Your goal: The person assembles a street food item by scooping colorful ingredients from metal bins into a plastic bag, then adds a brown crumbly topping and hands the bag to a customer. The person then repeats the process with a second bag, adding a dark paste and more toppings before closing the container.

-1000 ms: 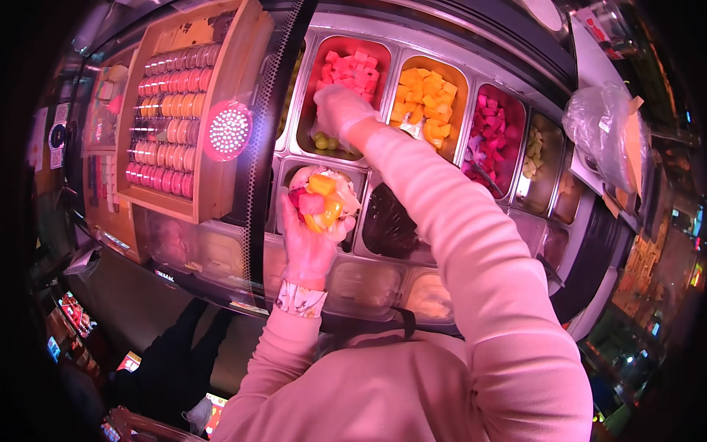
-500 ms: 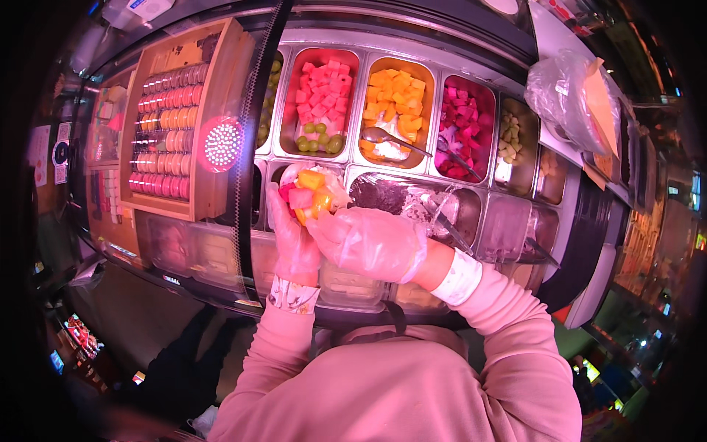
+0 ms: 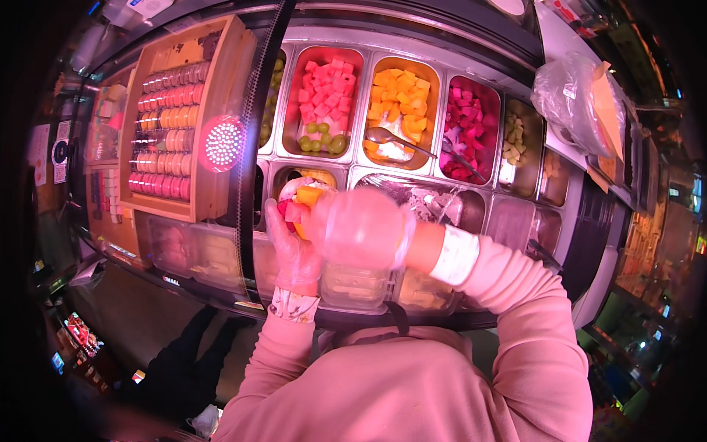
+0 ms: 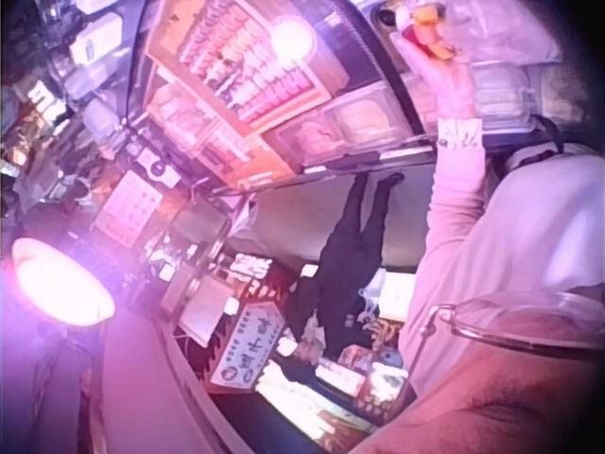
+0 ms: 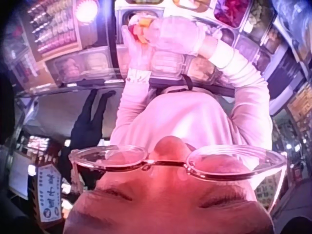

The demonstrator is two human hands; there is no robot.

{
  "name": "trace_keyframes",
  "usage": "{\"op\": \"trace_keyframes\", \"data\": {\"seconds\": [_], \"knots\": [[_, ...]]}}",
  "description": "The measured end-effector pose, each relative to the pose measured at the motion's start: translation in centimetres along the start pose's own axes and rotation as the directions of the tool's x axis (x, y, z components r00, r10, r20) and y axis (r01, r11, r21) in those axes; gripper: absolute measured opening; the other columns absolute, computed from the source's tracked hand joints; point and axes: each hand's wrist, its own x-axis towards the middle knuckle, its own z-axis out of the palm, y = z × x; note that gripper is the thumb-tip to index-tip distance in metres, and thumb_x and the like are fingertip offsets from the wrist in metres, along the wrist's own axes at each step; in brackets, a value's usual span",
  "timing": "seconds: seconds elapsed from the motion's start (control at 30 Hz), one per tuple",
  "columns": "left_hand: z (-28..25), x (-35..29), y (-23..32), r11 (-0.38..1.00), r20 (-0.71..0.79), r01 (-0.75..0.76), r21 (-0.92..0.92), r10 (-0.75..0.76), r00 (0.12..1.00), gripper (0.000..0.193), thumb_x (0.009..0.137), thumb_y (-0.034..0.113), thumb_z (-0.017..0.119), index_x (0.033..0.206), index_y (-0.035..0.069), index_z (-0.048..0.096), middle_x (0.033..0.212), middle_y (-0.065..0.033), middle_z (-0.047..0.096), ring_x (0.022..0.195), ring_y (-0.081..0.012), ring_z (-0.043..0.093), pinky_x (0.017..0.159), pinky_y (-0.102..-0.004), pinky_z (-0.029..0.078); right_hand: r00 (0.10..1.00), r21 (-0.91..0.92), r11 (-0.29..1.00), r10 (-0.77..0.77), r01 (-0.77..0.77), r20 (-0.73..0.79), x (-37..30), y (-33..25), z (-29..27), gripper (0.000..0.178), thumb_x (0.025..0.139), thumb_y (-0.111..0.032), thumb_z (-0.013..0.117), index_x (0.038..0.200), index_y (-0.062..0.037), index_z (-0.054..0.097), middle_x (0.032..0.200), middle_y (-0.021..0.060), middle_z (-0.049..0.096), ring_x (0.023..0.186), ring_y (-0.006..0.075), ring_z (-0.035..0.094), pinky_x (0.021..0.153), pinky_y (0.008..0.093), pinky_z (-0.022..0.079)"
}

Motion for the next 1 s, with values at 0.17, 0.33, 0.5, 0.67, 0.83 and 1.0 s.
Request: {"op": "trace_keyframes", "data": {"seconds": [0.17, 0.33, 0.5, 0.67, 0.83, 1.0], "knots": [[-2.6, 0.4, 0.5, 0.984, 0.038, 0.154, -0.085, -0.152, 0.988, 0.075, 0.099, 0.072, 0.048, 0.149, 0.016, 0.049, 0.144, -0.0118, 0.059, 0.129, -0.0343, 0.061, 0.087, -0.0598, 0.059, 0.847, 0.226, 0.824, 0.532, -0.519, 0.004, 5.0, 12.4, 5.4, 0.022, 0.091, -0.023, 0.064, 0.093, -0.0043, 0.076, 0.093, 0.0205, 0.072, 0.089, 0.0419, 0.069, 0.084, 0.0487, 0.055], [-1.9, 0.7, 1.1, 0.971, 0.095, 0.189, -0.146, -0.176, 0.98, 0.074, 0.1, 0.072, 0.047, 0.148, 0.015, 0.05, 0.144, -0.0121, 0.059, 0.128, -0.0339, 0.061, 0.084, -0.0572, 0.06, 0.564, 0.051, 0.643, 0.628, -0.764, 0.536, 10.8, 15.9, 12.9, 0.028, 0.09, -0.027, 0.066, 0.102, -0.0047, 0.079, 0.105, 0.0222, 0.075, 0.105, 0.0385, 0.071, 0.091, 0.0446, 0.056], [-1.2, 1.0, 1.3, 0.971, 0.065, 0.176, -0.16, -0.167, 0.984, 0.073, 0.1, 0.071, 0.047, 0.147, 0.015, 0.05, 0.143, -0.0117, 0.059, 0.127, -0.0336, 0.061, 0.082, -0.0563, 0.06, 0.635, 0.109, 0.643, 0.69, -0.758, 0.347, 9.3, 16.4, 16.7, 0.03, 0.088, -0.03, 0.07, 0.102, -0.0041, 0.078, 0.105, 0.0224, 0.075, 0.104, 0.0387, 0.072, 0.092, 0.0435, 0.056], [-0.9, 0.4, 1.4, 0.957, 0.073, 0.176, -0.23, -0.163, 0.984, 0.073, 0.101, 0.071, 0.047, 0.147, 0.014, 0.05, 0.142, -0.0125, 0.06, 0.123, -0.0331, 0.063, 0.079, -0.0535, 0.061, 0.693, 0.507, 0.534, 0.695, -0.677, 0.192, 5.4, 11.3, 5.3, 0.026, 0.082, -0.023, 0.077, 0.098, -0.0024, 0.078, 0.104, 0.0193, 0.077, 0.096, 0.034, 0.074, 0.087, 0.0393, 0.059], [1.1, -0.5, 0.7, 0.992, 0.127, 0.126, -0.002, -0.124, 0.984, 0.075, 0.101, 0.074, 0.041, 0.146, 0.015, 0.051, 0.136, -0.0092, 0.063, 0.114, -0.0311, 0.067, 0.077, -0.0511, 0.06, 0.817, 0.741, 0.549, 0.576, -0.387, 0.0, -2.2, 3.6, -0.4, 0.023, 0.086, -0.011, 0.081, 0.106, 0.0006, 0.076, 0.104, 0.0146, 0.076, 0.092, 0.024, 0.074, 0.083, 0.033, 0.059], [4.2, -2.9, -0.5, 0.991, 0.135, 0.113, 0.07, -0.122, 0.983, 0.071, 0.102, 0.071, 0.042, 0.144, 0.014, 0.052, 0.134, -0.0085, 0.064, 0.112, -0.0295, 0.067, 0.075, -0.0503, 0.061, 0.81, 0.666, 0.642, 0.578, -0.38, -0.096, -4.7, -0.3, -1.4, 0.017, 0.091, -0.011, 0.074, 0.107, -0.0039, 0.077, 0.092, 0.0145, 0.071, 0.084, 0.0329, 0.07, 0.076, 0.0384, 0.057]]}}
